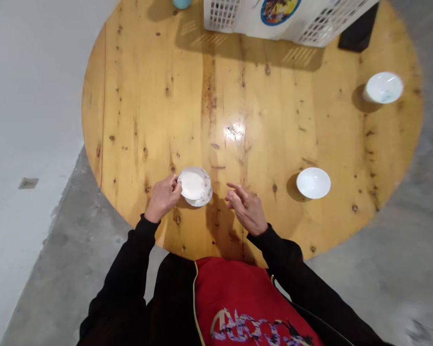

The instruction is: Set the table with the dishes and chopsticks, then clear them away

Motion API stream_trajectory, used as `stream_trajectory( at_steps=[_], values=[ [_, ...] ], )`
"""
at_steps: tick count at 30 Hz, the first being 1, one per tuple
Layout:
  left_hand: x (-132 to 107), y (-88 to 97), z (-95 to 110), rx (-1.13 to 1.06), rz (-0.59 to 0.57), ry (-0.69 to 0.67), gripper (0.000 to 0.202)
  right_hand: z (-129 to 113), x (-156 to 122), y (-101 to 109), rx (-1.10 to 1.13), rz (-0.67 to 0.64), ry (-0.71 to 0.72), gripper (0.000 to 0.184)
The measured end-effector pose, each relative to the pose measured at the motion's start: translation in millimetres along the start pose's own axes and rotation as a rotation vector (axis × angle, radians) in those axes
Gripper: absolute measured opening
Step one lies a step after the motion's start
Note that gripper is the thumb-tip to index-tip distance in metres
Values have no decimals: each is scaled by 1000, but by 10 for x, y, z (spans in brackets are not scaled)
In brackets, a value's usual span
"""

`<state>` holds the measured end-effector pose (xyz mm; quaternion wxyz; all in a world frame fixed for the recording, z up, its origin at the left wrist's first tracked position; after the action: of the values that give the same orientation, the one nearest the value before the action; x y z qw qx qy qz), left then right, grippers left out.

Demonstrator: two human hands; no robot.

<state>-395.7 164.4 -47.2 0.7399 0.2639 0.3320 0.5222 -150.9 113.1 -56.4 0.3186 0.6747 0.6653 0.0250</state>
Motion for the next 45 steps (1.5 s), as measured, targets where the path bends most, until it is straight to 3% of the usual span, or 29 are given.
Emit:
stream_trajectory(
  at_steps=[4,8,12,17,24,31,34,36,40,45],
  values=[
    [-80,-164,45,190,-81,-8,21,-165,136,-262,-314,8,159,55],
    [-112,-242,66,281,-136,-20,25,-155,153,-451,-577,-20,142,49],
    [-112,-282,43,324,-166,-45,28,-99,154,-538,-688,-76,93,45],
    [-80,-289,-18,340,-165,-50,30,-73,199,-585,-648,-113,73,43],
    [-16,-261,-107,375,-56,-39,29,-116,338,-630,-471,-110,24,27],
    [31,-352,-146,97,-3,42,26,-82,367,-550,-272,-42,-20,16],
    [22,-463,68,-88,18,18,27,-2,276,-290,-226,9,-10,17],
    [29,-587,350,-208,11,-25,27,76,203,19,-208,75,23,20],
    [127,-947,1181,-326,24,-119,22,297,121,874,-210,217,104,27],
    [426,-1601,2156,-350,79,-125,15,716,307,1961,-339,401,107,35]
  ],
)
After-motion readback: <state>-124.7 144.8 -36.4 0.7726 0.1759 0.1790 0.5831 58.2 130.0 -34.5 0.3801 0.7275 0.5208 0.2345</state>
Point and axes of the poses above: each hand's wrist, its own x-axis towards the middle knuckle, its own y-axis out of the back of the hand, z = x × y, the point moved 4 cm from there along x, towards the middle knuckle, and after that the axes turned 8 degrees about -y, right-handed, at the moved point
